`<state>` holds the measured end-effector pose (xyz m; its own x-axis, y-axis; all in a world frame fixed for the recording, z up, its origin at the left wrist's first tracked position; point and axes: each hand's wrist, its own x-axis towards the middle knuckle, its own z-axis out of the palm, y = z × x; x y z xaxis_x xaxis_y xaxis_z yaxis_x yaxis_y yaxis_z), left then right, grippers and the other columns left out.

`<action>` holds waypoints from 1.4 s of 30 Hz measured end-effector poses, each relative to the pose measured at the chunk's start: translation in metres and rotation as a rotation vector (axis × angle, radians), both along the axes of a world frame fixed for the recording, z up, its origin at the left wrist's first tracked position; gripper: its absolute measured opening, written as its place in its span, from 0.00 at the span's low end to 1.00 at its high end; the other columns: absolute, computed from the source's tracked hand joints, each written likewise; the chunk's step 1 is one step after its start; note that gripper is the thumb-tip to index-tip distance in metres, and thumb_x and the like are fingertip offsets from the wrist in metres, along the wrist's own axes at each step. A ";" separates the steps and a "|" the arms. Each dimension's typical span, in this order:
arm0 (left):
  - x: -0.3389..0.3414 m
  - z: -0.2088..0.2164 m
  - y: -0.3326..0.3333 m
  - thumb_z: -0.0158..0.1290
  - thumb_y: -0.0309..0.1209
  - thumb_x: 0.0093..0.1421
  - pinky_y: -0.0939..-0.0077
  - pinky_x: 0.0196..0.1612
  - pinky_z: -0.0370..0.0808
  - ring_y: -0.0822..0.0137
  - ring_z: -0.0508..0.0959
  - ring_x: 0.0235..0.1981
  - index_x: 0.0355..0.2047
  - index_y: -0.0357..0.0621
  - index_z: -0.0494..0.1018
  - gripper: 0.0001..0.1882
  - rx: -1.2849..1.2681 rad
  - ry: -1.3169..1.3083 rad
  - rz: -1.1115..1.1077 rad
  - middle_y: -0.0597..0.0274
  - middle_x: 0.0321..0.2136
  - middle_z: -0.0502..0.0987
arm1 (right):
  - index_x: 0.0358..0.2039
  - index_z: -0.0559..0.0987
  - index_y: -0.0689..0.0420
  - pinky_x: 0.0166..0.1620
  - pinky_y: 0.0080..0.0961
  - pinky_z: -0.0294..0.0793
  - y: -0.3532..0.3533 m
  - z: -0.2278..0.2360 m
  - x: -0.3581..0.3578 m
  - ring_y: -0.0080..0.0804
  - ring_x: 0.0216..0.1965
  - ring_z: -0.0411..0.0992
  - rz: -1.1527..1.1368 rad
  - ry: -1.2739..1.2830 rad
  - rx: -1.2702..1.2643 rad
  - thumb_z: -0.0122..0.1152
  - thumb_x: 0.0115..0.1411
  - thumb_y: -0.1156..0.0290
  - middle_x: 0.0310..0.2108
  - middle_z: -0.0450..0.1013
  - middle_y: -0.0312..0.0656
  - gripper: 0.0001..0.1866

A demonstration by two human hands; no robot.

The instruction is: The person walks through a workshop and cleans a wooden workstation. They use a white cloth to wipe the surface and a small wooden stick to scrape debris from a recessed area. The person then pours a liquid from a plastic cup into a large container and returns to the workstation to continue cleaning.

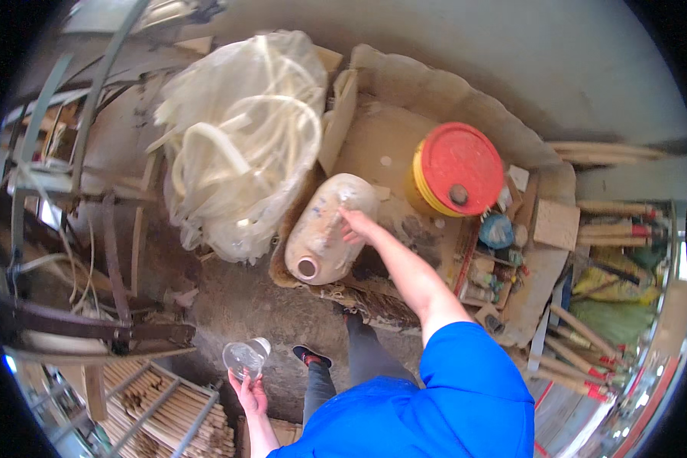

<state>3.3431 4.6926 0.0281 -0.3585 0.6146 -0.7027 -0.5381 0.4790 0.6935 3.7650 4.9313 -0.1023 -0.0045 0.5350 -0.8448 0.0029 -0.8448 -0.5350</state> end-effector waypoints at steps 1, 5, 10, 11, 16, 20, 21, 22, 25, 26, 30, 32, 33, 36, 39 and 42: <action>0.002 -0.001 0.008 0.46 0.20 0.54 0.78 0.34 0.76 0.64 0.70 0.45 0.59 0.62 0.47 0.36 0.022 0.041 -0.047 0.57 0.55 0.57 | 0.43 0.72 0.59 0.37 0.35 0.72 -0.003 0.006 0.032 0.37 0.34 0.73 0.215 -0.184 0.139 0.49 0.54 0.43 0.34 0.74 0.46 0.30; -0.003 -0.004 0.037 0.45 0.20 0.55 0.79 0.36 0.76 0.66 0.70 0.42 0.60 0.62 0.47 0.35 0.030 0.024 -0.143 0.54 0.55 0.57 | 0.37 0.74 0.56 0.39 0.38 0.70 -0.035 0.030 0.164 0.44 0.41 0.69 0.090 -1.171 0.405 0.59 0.48 0.58 0.37 0.70 0.50 0.19; 0.004 -0.009 0.059 0.45 0.18 0.55 0.79 0.40 0.74 0.67 0.70 0.43 0.60 0.62 0.48 0.35 0.065 0.040 -0.177 0.54 0.55 0.57 | 0.49 0.64 0.52 0.45 0.42 0.69 -0.077 0.025 0.243 0.53 0.45 0.66 0.215 -1.371 -0.129 0.60 0.48 0.53 0.44 0.65 0.49 0.30; 0.006 -0.010 0.061 0.45 0.18 0.55 0.79 0.40 0.74 0.67 0.70 0.43 0.60 0.62 0.48 0.35 0.072 0.048 -0.186 0.54 0.55 0.57 | 0.49 0.64 0.52 0.45 0.42 0.69 -0.085 0.019 0.250 0.52 0.46 0.66 0.184 -1.338 -0.126 0.60 0.47 0.53 0.44 0.65 0.49 0.31; 0.006 -0.016 0.061 0.46 0.18 0.55 0.85 0.35 0.75 0.68 0.69 0.44 0.60 0.61 0.48 0.35 0.052 0.025 -0.189 0.55 0.55 0.56 | 0.50 0.62 0.52 0.46 0.42 0.69 -0.089 -0.003 0.262 0.50 0.47 0.65 0.102 -1.307 -0.009 0.63 0.45 0.55 0.45 0.65 0.51 0.34; 0.011 -0.024 0.056 0.46 0.19 0.55 0.75 0.42 0.71 0.64 0.61 0.55 0.60 0.59 0.49 0.35 0.056 0.102 -0.230 0.61 0.59 0.50 | 0.51 0.62 0.53 0.48 0.41 0.68 -0.074 0.001 0.263 0.49 0.47 0.65 0.137 -1.392 -0.002 0.63 0.44 0.59 0.44 0.65 0.51 0.34; 0.008 -0.022 0.050 0.46 0.20 0.55 0.69 0.47 0.67 0.64 0.56 0.58 0.60 0.59 0.49 0.34 0.070 0.076 -0.215 0.65 0.60 0.48 | 0.51 0.62 0.53 0.48 0.40 0.67 -0.070 0.004 0.250 0.49 0.47 0.65 0.044 -1.341 0.136 0.63 0.43 0.60 0.44 0.65 0.51 0.34; 0.004 -0.024 0.048 0.45 0.21 0.56 0.67 0.48 0.65 0.64 0.56 0.59 0.60 0.58 0.48 0.33 0.094 0.067 -0.257 0.65 0.60 0.49 | 0.51 0.62 0.54 0.49 0.39 0.67 -0.065 0.010 0.240 0.48 0.48 0.64 -0.047 -1.278 0.264 0.63 0.42 0.61 0.44 0.65 0.51 0.35; 0.004 -0.019 0.045 0.44 0.20 0.57 0.65 0.46 0.66 0.62 0.54 0.60 0.60 0.59 0.46 0.33 0.150 0.048 -0.288 0.58 0.60 0.49 | 0.52 0.63 0.54 0.50 0.36 0.65 -0.058 0.012 0.183 0.46 0.48 0.64 0.024 -1.014 0.613 0.62 0.41 0.64 0.43 0.64 0.51 0.35; 0.007 -0.022 0.038 0.44 0.21 0.57 0.64 0.47 0.66 0.60 0.54 0.59 0.60 0.59 0.46 0.33 0.111 0.022 -0.217 0.53 0.59 0.49 | 0.52 0.63 0.54 0.51 0.35 0.65 -0.054 0.019 0.156 0.46 0.47 0.64 0.153 -0.932 0.727 0.62 0.41 0.65 0.43 0.64 0.51 0.35; 0.011 -0.012 0.033 0.44 0.22 0.58 0.61 0.46 0.71 0.54 0.67 0.50 0.59 0.60 0.47 0.32 0.079 0.000 -0.223 0.47 0.59 0.49 | 0.52 0.65 0.51 0.48 0.31 0.67 -0.079 0.031 0.048 0.40 0.45 0.66 0.301 -0.618 0.739 0.65 0.40 0.66 0.42 0.65 0.48 0.35; 0.002 -0.014 0.026 0.42 0.20 0.56 0.66 0.40 0.76 0.53 0.75 0.40 0.60 0.61 0.46 0.34 0.081 -0.087 -0.205 0.46 0.60 0.47 | 0.52 0.65 0.52 0.45 0.29 0.69 -0.098 0.030 0.000 0.38 0.43 0.67 0.172 -0.458 0.638 0.66 0.40 0.65 0.41 0.65 0.47 0.36; -0.006 -0.017 0.023 0.42 0.19 0.56 0.68 0.37 0.77 0.53 0.76 0.37 0.60 0.61 0.46 0.34 0.093 -0.095 -0.261 0.46 0.60 0.47 | 0.52 0.66 0.52 0.43 0.27 0.69 -0.112 0.026 -0.023 0.36 0.41 0.67 0.167 -0.435 0.637 0.66 0.40 0.65 0.41 0.66 0.46 0.36; -0.013 -0.032 0.019 0.40 0.17 0.55 0.73 0.32 0.79 0.54 0.78 0.33 0.60 0.59 0.45 0.34 0.094 -0.150 -0.326 0.47 0.59 0.49 | 0.52 0.66 0.53 0.38 0.24 0.69 -0.158 0.019 -0.065 0.31 0.35 0.67 0.171 -0.426 0.615 0.67 0.40 0.65 0.40 0.66 0.44 0.36; -0.012 -0.041 0.025 0.39 0.17 0.55 0.74 0.32 0.80 0.56 0.78 0.32 0.60 0.57 0.45 0.35 0.081 -0.151 -0.384 0.47 0.58 0.51 | 0.52 0.66 0.54 0.35 0.22 0.69 -0.206 0.031 -0.098 0.27 0.33 0.66 0.185 -0.398 0.546 0.67 0.40 0.66 0.39 0.66 0.43 0.36; -0.007 -0.052 0.035 0.39 0.17 0.55 0.74 0.31 0.80 0.57 0.78 0.33 0.60 0.58 0.46 0.34 0.101 -0.157 -0.464 0.49 0.58 0.53 | 0.52 0.66 0.53 0.39 0.23 0.70 -0.255 0.033 -0.111 0.28 0.38 0.68 0.052 -0.362 0.549 0.68 0.41 0.66 0.41 0.66 0.43 0.35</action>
